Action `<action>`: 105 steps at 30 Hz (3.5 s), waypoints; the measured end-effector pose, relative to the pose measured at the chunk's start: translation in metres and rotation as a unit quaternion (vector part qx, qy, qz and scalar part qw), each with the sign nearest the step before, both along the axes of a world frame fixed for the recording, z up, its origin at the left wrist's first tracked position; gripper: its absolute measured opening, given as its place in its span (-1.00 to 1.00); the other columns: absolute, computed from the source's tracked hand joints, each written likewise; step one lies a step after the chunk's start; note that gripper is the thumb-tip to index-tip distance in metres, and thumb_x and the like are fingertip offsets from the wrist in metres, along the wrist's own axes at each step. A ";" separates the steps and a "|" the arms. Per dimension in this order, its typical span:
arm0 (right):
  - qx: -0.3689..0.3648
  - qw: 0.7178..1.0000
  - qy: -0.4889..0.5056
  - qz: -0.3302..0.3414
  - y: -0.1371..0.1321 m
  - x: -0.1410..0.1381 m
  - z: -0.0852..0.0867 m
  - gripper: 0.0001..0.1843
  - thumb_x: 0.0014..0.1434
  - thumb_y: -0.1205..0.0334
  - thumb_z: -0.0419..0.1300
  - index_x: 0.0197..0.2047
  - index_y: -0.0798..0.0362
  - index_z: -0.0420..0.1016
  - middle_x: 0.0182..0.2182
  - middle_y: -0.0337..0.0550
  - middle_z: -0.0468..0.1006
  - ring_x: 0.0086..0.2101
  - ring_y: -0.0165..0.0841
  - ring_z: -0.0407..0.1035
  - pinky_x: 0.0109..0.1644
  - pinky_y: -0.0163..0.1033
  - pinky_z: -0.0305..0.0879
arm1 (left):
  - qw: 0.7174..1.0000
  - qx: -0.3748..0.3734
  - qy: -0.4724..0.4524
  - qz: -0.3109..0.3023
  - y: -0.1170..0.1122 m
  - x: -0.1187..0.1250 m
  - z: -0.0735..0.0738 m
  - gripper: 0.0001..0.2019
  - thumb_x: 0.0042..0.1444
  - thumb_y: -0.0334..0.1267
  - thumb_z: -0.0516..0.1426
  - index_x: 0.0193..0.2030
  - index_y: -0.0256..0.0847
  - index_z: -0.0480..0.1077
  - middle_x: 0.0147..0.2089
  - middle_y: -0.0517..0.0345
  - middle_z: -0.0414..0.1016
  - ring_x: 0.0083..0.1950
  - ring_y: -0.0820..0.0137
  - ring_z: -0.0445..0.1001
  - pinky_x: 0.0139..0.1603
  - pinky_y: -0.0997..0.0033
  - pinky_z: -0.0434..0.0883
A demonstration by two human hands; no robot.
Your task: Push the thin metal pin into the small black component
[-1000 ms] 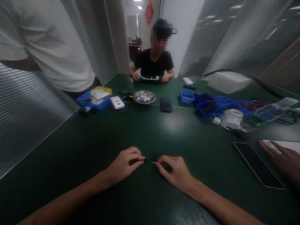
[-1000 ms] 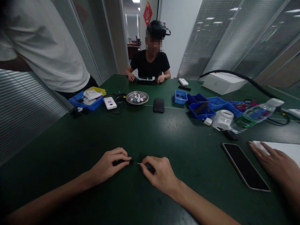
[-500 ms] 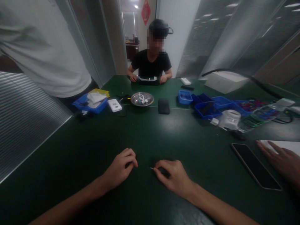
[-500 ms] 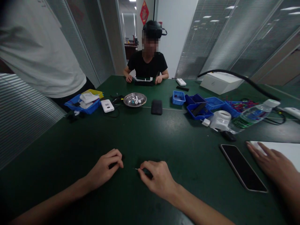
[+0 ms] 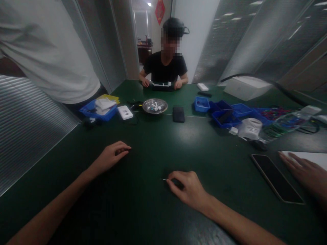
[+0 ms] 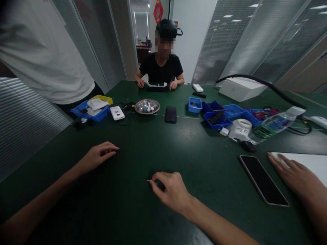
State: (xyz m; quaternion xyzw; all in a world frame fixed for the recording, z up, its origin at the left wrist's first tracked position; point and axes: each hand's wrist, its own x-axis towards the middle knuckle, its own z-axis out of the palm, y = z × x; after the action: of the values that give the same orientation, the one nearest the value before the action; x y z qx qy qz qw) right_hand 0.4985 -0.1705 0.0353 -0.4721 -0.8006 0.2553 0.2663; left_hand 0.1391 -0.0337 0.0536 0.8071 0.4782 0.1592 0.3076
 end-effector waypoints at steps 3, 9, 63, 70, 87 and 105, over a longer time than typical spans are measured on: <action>0.004 1.000 -0.002 0.003 0.000 0.002 -0.002 -0.78 0.43 0.14 0.12 -0.15 0.03 0.55 -0.39 -0.20 0.61 -0.46 -0.42 0.47 -0.33 -0.33 0.27 | 0.997 0.020 0.037 0.060 0.020 -0.044 -0.004 -0.58 0.34 0.08 0.09 0.14 -0.12 0.54 0.14 0.04 0.49 -0.02 0.25 0.48 -0.03 0.33 0.41; 0.002 1.000 -0.006 0.012 0.001 0.003 -0.002 -0.78 0.43 0.15 0.11 -0.15 0.02 0.54 -0.39 -0.21 0.61 -0.48 -0.44 0.44 -0.35 -0.34 0.24 | 0.976 0.072 0.096 0.183 0.036 -0.108 -0.011 -0.43 0.30 0.20 0.06 0.16 -0.23 0.49 0.16 0.04 0.51 0.10 0.18 0.47 0.12 0.29 0.35; 0.030 0.998 -0.057 -0.001 0.002 -0.005 -0.007 -0.81 0.39 0.18 0.15 -0.19 -0.01 0.58 -0.43 -0.24 0.60 -0.47 -0.40 0.47 -0.36 -0.30 0.16 | 0.962 0.087 -0.085 -0.246 -0.084 0.101 -0.020 -0.69 0.42 -0.35 0.09 0.24 -0.13 0.44 0.04 0.02 0.50 0.04 0.30 0.44 0.05 0.28 0.42; 0.037 0.999 -0.027 0.011 0.003 -0.010 -0.008 -0.83 0.41 0.19 0.15 -0.15 0.00 0.56 -0.40 -0.24 0.60 -0.45 -0.40 0.47 -0.34 -0.31 0.19 | 0.961 0.089 -0.081 -0.247 -0.084 0.102 -0.019 -0.73 0.41 -0.36 0.10 0.18 -0.17 0.46 0.01 0.01 0.51 0.01 0.30 0.44 0.04 0.29 0.43; 0.073 0.997 0.008 -0.039 0.000 -0.004 -0.005 -0.84 0.39 0.17 0.19 -0.22 0.00 0.56 -0.38 -0.20 0.59 -0.38 -0.36 0.45 -0.25 -0.26 0.25 | 0.985 0.112 -0.040 -0.127 -0.076 0.090 -0.023 -0.70 0.40 -0.34 0.09 0.22 -0.09 0.44 0.11 0.05 0.49 0.10 0.28 0.44 0.10 0.22 0.46; 0.136 0.980 -0.134 -0.050 0.000 0.001 -0.004 -0.86 0.41 0.18 0.19 -0.08 -0.07 0.60 -0.19 -0.11 0.60 -0.13 -0.20 0.38 -0.20 -0.18 0.35 | 0.938 0.164 0.164 0.259 0.049 -0.100 -0.033 -0.58 0.37 -0.06 0.05 0.17 -0.31 0.48 0.11 -0.02 0.51 0.04 0.21 0.47 0.09 0.29 0.34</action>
State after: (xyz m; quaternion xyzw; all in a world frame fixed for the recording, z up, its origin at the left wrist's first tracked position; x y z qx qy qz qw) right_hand 0.4994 -0.1703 0.0309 -0.5009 -0.8316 0.0644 0.2310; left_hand 0.0395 0.0155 0.0205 0.7096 0.6816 0.1745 0.0367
